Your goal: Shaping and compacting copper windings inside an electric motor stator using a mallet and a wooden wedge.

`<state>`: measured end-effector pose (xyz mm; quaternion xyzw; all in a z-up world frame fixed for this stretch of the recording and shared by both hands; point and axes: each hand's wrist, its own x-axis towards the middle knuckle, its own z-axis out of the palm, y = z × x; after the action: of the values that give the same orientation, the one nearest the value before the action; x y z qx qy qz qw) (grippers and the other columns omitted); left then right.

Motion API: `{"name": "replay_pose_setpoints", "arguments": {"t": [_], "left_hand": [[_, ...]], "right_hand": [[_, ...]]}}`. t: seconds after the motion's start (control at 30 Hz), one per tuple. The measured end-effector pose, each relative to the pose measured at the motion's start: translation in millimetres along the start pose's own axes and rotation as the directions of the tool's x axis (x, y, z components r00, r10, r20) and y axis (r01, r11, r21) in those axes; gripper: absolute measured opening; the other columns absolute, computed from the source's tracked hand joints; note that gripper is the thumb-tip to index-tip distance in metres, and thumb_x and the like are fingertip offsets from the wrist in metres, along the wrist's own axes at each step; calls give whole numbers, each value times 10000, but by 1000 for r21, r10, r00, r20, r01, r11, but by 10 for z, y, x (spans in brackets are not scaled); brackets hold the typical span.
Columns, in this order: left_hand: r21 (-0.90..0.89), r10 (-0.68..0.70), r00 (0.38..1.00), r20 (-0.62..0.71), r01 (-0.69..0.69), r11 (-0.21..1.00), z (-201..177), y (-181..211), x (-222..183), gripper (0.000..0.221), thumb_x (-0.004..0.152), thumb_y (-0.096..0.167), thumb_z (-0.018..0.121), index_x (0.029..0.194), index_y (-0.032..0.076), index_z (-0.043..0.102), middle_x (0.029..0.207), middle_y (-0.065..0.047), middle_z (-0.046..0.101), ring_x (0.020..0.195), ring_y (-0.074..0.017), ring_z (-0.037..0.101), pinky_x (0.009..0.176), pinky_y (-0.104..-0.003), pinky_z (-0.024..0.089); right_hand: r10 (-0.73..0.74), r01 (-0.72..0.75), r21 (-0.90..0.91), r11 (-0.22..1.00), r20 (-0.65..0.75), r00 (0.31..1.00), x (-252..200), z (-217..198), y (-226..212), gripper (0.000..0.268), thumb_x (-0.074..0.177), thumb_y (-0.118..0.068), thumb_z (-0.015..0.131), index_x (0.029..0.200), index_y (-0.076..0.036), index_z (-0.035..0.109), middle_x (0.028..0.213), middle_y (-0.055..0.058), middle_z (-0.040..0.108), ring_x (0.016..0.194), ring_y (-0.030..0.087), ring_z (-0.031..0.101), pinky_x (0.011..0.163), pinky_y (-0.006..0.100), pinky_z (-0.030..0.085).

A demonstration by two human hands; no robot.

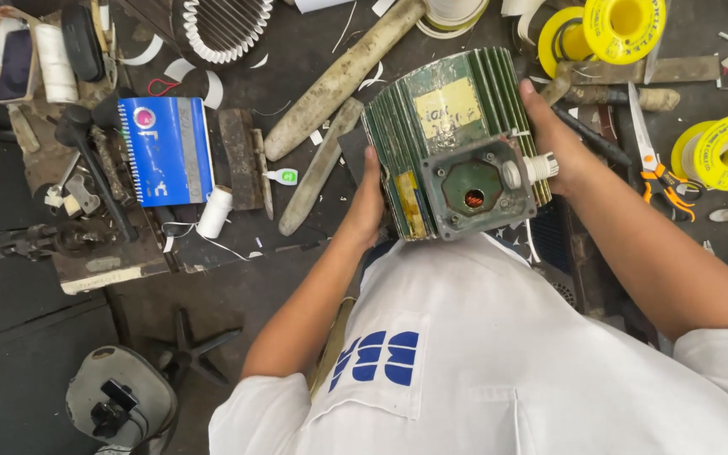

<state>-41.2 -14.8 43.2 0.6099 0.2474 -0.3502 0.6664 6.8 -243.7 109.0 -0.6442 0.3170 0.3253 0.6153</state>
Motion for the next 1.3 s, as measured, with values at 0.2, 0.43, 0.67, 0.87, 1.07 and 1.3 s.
{"name": "replay_pose_setpoints", "arguments": {"t": [0.2,0.43,0.67,0.87,1.07,1.3], "left_hand": [[180,664,728,-171,-640,747,-87,-651,239,956,916,801,278,1597,154,101,1686,-141,100,1558,-348,136,1233,-564,153],[-287,842,494,-217,-857,428,61,-806,696,766,1058,519,442,1622,104,131,1706,-98,84,1596,-229,87,1315,-435,108],[-628,706,672,-226,-654,422,181,-554,608,759,967,376,563,1608,165,217,1593,-88,292,1419,-259,326,1158,-443,275],[-359,817,547,-180,-810,463,285,27,-68,567,1039,352,397,1566,156,327,1710,-38,152,1614,-240,91,1324,-513,40],[-635,675,701,-230,-634,442,415,-181,-1,525,980,244,481,1447,4,497,1480,-236,490,1407,-378,434,1175,-527,365],[-639,693,668,-272,-664,389,355,10,63,515,999,276,478,1458,46,507,1416,-252,536,1328,-392,500,1119,-533,423]], "right_hand": [[-683,695,-269,667,152,715,338,-255,376,1015,840,-833,327,1565,-135,194,1633,217,225,1509,391,214,1175,584,197],[-869,912,-64,406,282,407,858,-288,766,962,980,-817,265,1593,-84,155,1674,193,128,1575,369,99,1300,570,92],[-810,653,479,586,333,483,892,-259,717,925,933,-574,596,1620,-171,124,1709,84,103,1562,257,183,1271,466,183],[-608,567,342,749,17,794,450,-319,666,753,874,-695,536,1414,-172,479,1377,94,489,1281,294,483,1094,467,429],[-786,683,394,615,230,574,-17,-51,314,857,933,-714,479,1475,-62,362,1428,244,473,1377,415,466,1195,602,377],[-808,769,246,589,199,555,88,-20,326,915,932,-732,352,1497,-13,334,1406,336,467,1366,466,444,1152,620,338]]}}
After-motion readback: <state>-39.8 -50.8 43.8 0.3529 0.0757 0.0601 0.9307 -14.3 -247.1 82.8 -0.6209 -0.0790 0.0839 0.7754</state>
